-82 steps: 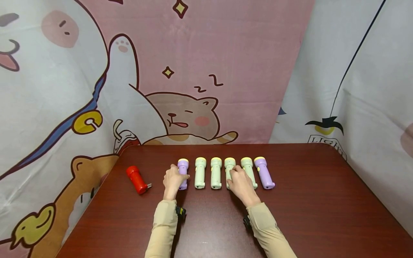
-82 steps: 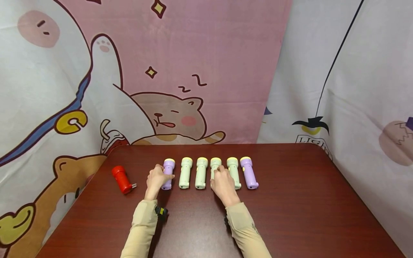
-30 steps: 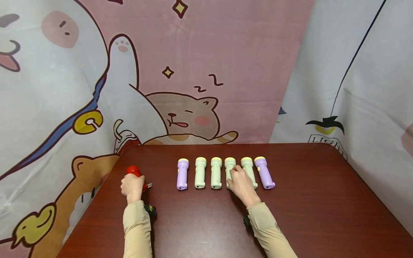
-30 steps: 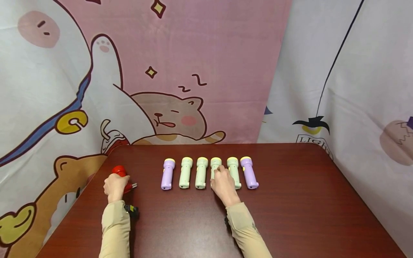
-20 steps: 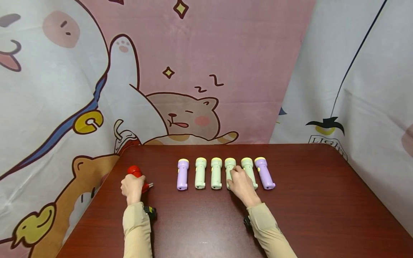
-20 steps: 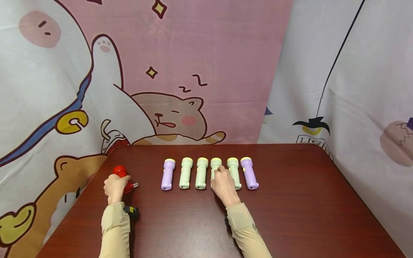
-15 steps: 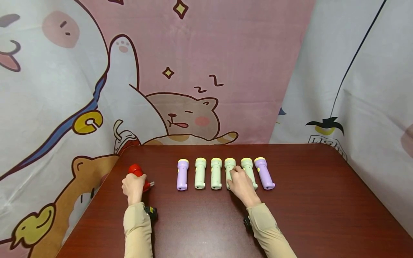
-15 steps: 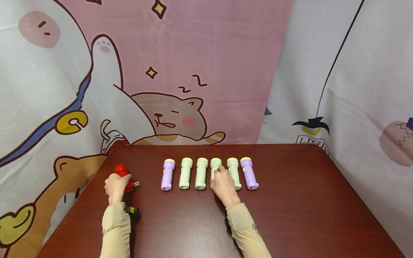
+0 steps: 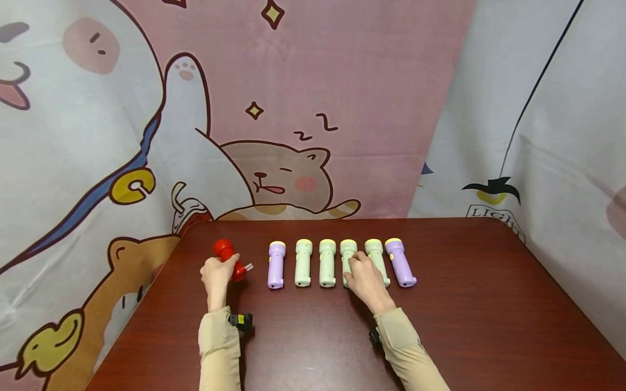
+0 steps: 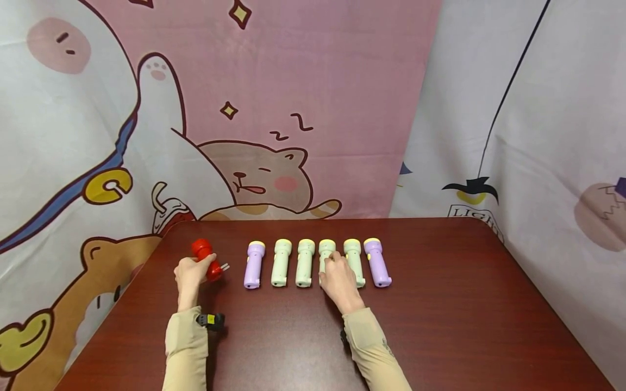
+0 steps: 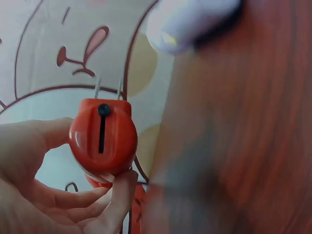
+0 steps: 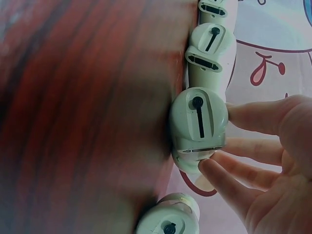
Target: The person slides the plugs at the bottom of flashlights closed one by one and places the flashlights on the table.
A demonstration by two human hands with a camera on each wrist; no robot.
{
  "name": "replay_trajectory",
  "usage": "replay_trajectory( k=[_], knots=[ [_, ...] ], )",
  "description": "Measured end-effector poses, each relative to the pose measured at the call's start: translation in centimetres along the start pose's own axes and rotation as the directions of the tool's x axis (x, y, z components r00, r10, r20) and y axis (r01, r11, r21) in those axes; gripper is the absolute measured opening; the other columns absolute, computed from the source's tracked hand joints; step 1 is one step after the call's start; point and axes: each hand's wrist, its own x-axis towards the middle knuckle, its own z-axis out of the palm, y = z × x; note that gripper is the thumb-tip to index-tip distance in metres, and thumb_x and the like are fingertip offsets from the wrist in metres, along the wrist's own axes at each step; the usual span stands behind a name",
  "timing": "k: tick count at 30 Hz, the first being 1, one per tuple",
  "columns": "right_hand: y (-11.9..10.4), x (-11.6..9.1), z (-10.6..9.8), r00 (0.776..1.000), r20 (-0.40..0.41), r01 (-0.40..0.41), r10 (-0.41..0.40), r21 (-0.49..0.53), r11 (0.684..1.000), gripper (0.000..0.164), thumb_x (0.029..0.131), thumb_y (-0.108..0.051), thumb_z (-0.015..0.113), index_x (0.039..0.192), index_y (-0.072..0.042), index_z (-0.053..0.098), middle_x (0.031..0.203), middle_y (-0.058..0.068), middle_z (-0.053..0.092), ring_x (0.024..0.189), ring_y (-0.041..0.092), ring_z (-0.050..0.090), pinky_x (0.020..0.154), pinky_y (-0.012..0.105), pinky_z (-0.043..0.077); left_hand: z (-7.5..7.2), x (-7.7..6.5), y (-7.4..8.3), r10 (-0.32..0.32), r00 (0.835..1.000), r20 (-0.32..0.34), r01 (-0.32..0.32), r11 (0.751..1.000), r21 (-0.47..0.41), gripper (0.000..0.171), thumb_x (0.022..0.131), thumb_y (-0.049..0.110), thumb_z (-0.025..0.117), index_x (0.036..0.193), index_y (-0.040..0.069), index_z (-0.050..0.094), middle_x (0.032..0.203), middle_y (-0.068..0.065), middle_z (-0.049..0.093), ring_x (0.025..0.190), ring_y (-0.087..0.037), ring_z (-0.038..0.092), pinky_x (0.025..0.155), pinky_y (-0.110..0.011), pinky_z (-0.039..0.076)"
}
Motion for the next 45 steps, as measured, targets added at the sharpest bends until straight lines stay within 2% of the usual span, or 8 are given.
replay_trajectory(
  k=[5,10,13,16,21,28,36,45],
  knots=[
    [0.0,0.0,-0.1,1.000,0.014,-0.009,0.009,0.008,1.000,0.017,0.077,-0.009,0.073,0.091,0.001,0.069,0.103,0.015,0.062,0.090,0.032,0.064,0.070,0.045,0.054,0.5,-0.6,1.5,-0.011,0.999,0.052,0.015,0.997,-0.069,0.043,0.081,0.038,0.067,0.091,-0.004,0.069,0.089,-0.025,0.068,0.085,-0.043,0.061,0.073,-0.049,0.047],
    [0.0,0.1,-0.1,1.000,0.013,-0.014,0.014,0.010,1.000,0.018,0.078,-0.009,0.073,0.092,0.000,0.069,0.104,0.015,0.062,0.091,0.031,0.063,0.071,0.045,0.054,1.2,-1.2,3.0,-0.019,0.995,0.100,0.034,0.989,-0.146,0.051,0.082,0.038,0.067,0.107,-0.006,0.066,0.102,-0.027,0.068,0.092,-0.040,0.064,0.080,-0.047,0.050],
    [-0.1,0.1,-0.1,1.000,0.008,-0.012,0.012,0.016,1.000,0.018,0.078,-0.010,0.073,0.093,0.000,0.069,0.104,0.015,0.062,0.091,0.030,0.063,0.071,0.044,0.054,1.8,-1.6,3.8,-0.010,0.993,0.121,0.035,0.978,-0.206,0.052,0.082,0.035,0.068,0.110,-0.008,0.064,0.103,-0.027,0.069,0.087,-0.036,0.068,0.077,-0.042,0.055],
    [-0.3,0.0,-0.1,1.000,-0.002,-0.008,0.008,0.022,1.000,0.020,0.079,-0.011,0.073,0.096,0.000,0.069,0.104,0.015,0.063,0.091,0.030,0.063,0.071,0.044,0.054,2.4,-2.1,4.6,0.003,0.988,0.155,0.043,0.957,-0.287,0.053,0.082,0.032,0.069,0.114,-0.009,0.061,0.104,-0.027,0.069,0.071,-0.027,0.071,0.069,-0.037,0.058],
    [-0.6,0.2,0.0,1.000,-0.021,0.004,-0.003,0.035,0.999,0.027,0.080,-0.015,0.075,0.102,0.000,0.069,0.102,0.015,0.063,0.088,0.031,0.063,0.070,0.044,0.054,3.3,-2.9,5.7,0.031,0.980,0.198,0.048,0.924,-0.380,0.054,0.082,0.030,0.070,0.118,-0.009,0.059,0.106,-0.027,0.068,0.063,-0.014,0.068,0.062,-0.033,0.058],
    [-1.4,0.5,-0.2,0.997,-0.066,0.033,-0.027,0.088,0.996,0.036,0.080,-0.016,0.076,0.110,-0.001,0.067,0.106,0.014,0.064,0.090,0.029,0.063,0.073,0.042,0.053,4.6,-4.0,7.1,0.064,0.973,0.221,0.027,0.921,-0.388,0.054,0.082,0.032,0.070,0.118,-0.006,0.060,0.109,-0.026,0.068,0.085,-0.031,0.071,0.064,-0.029,0.058],
    [-2.7,0.3,-0.1,0.994,-0.076,0.085,-0.077,0.107,0.991,0.041,0.083,-0.020,0.073,0.118,-0.003,0.063,0.107,0.011,0.064,0.096,0.026,0.063,0.078,0.040,0.053,5.8,-5.4,8.3,0.137,0.959,0.248,-0.011,0.893,-0.450,0.050,0.082,0.031,0.071,0.116,-0.005,0.062,0.106,-0.026,0.069,0.075,-0.027,0.072,0.065,-0.035,0.059],
    [-3.8,0.5,-0.8,0.996,-0.076,0.073,-0.054,0.273,0.959,0.044,0.084,-0.020,0.071,0.124,-0.004,0.060,0.106,0.009,0.065,0.093,0.026,0.065,0.075,0.039,0.053,6.6,-6.8,9.5,0.206,0.945,0.253,-0.058,0.869,-0.491,0.047,0.083,0.028,0.071,0.115,-0.006,0.061,0.104,-0.025,0.069,0.081,-0.030,0.071,0.064,-0.031,0.058]
  ],
)
